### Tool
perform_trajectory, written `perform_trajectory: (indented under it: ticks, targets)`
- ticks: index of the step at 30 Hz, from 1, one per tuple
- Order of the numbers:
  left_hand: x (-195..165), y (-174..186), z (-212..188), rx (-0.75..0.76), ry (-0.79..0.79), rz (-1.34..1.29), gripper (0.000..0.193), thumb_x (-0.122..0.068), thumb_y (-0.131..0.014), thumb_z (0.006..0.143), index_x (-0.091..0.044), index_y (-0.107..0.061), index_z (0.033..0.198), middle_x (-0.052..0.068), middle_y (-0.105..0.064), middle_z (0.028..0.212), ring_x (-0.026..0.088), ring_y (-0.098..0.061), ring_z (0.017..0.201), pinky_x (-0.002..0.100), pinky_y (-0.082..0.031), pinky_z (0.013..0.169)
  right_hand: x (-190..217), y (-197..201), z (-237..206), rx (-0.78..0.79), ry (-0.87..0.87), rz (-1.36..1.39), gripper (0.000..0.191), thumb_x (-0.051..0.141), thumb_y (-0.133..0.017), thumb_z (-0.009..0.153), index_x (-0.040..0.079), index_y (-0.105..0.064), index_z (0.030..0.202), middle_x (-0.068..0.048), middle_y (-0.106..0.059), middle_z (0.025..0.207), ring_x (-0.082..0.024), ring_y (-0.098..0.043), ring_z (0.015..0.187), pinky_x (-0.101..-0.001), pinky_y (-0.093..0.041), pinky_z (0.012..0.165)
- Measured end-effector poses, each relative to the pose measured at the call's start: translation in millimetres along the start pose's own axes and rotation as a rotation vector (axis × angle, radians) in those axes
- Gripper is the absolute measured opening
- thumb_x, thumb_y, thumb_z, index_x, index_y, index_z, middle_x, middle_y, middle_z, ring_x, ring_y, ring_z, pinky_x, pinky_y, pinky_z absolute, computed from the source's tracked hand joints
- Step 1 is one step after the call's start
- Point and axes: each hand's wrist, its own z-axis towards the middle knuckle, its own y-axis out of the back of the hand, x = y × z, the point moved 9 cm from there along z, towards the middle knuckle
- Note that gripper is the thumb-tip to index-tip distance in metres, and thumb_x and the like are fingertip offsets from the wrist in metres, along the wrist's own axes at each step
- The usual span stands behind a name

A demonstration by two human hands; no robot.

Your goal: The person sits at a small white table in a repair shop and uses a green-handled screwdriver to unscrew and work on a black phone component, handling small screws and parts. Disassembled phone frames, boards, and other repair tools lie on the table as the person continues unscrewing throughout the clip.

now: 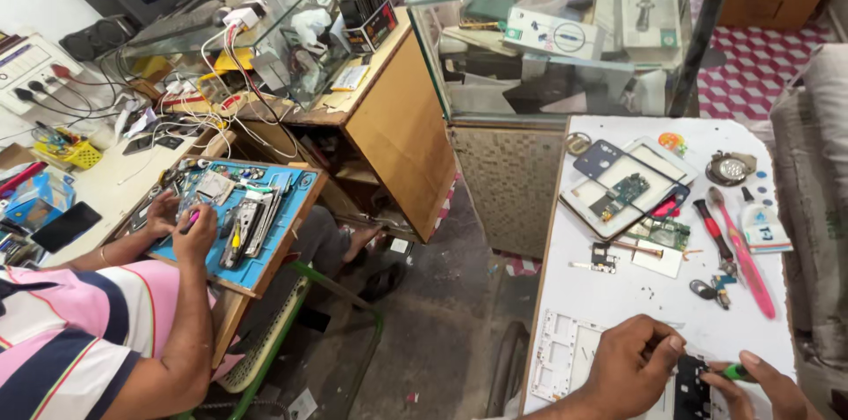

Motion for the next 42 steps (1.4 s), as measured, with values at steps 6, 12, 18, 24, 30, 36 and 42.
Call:
perform_trajectory:
  ticks: [6,12,18,24,30,36,42]
  targets:
    - [3,0,2,0.006,-0.020,0.016,0.027,-0.022,-0.065,0.114,0.005,-0.066,0.108,0.008,-0.066,0.087,0.010,-0.062,0.075,0.026,-0.052,0.069,-15,-2,-4,-0.239,-0.318,0.294,0.046,0.019,-0.057,0.099,0.006,-0.047,0.142,-0.023,-0.067,0.130,-0.030,-0.070,0.112,-0.0468,-0.057,0.098]
    - [13,-3,2,0.048,0.081,-0.038,0.027,-0.022,-0.065,0.113,0.004,-0.066,0.108,0.008,-0.065,0.087,0.009,-0.062,0.075,0.025,-0.051,0.068,-58,-10,-18,-0.364,-1.105,0.705,0.067,0.040,-0.043,0.111,-0.023,-0.049,0.132,-0.037,-0.061,0.128,-0.034,-0.058,0.124,-0.0381,-0.045,0.109]
    - [7,0,2,0.033,0.042,0.012,0.026,-0.022,-0.065,0.112,0.003,-0.067,0.107,0.010,-0.066,0.092,0.010,-0.063,0.079,0.026,-0.051,0.070,-60,-4,-14,-0.422,-1.080,0.620,0.065,0.042,-0.040,0.111,-0.018,-0.050,0.135,-0.036,-0.056,0.130,-0.036,-0.056,0.120,-0.0390,-0.044,0.107]
    - [14,-5,2,0.057,0.084,-0.062,0.027,-0.022,-0.064,0.114,0.004,-0.065,0.108,0.007,-0.065,0.086,0.008,-0.062,0.072,0.025,-0.052,0.067,-62,-3,-15,-0.361,-1.087,0.617,0.070,0.043,-0.042,0.104,-0.018,-0.058,0.133,-0.031,-0.067,0.131,-0.023,-0.062,0.120,-0.0306,-0.045,0.105]
    - [19,-6,4,0.066,0.088,-0.075,0.028,-0.023,-0.064,0.114,0.004,-0.065,0.108,0.006,-0.065,0.084,0.007,-0.063,0.073,0.024,-0.051,0.067,-58,-5,-9,-0.293,-0.992,0.582,0.067,0.043,-0.043,0.104,-0.016,-0.059,0.131,-0.030,-0.068,0.130,-0.023,-0.063,0.119,-0.0311,-0.045,0.105]
    - [17,-6,5,0.056,0.062,-0.035,0.027,-0.022,-0.064,0.114,0.005,-0.065,0.108,0.007,-0.065,0.084,0.008,-0.062,0.073,0.025,-0.051,0.066,-51,-10,-2,-0.204,-0.931,0.534,0.064,0.042,-0.044,0.104,-0.015,-0.059,0.130,-0.029,-0.069,0.129,-0.024,-0.064,0.119,-0.0316,-0.045,0.106]
    - [11,-5,6,0.050,0.042,-0.001,0.026,-0.021,-0.064,0.113,0.004,-0.067,0.105,0.007,-0.067,0.092,0.007,-0.063,0.079,0.025,-0.051,0.070,-47,-10,1,-0.248,-0.920,0.545,0.062,0.041,-0.045,0.105,-0.013,-0.060,0.129,-0.028,-0.070,0.127,-0.024,-0.064,0.119,-0.0320,-0.045,0.106]
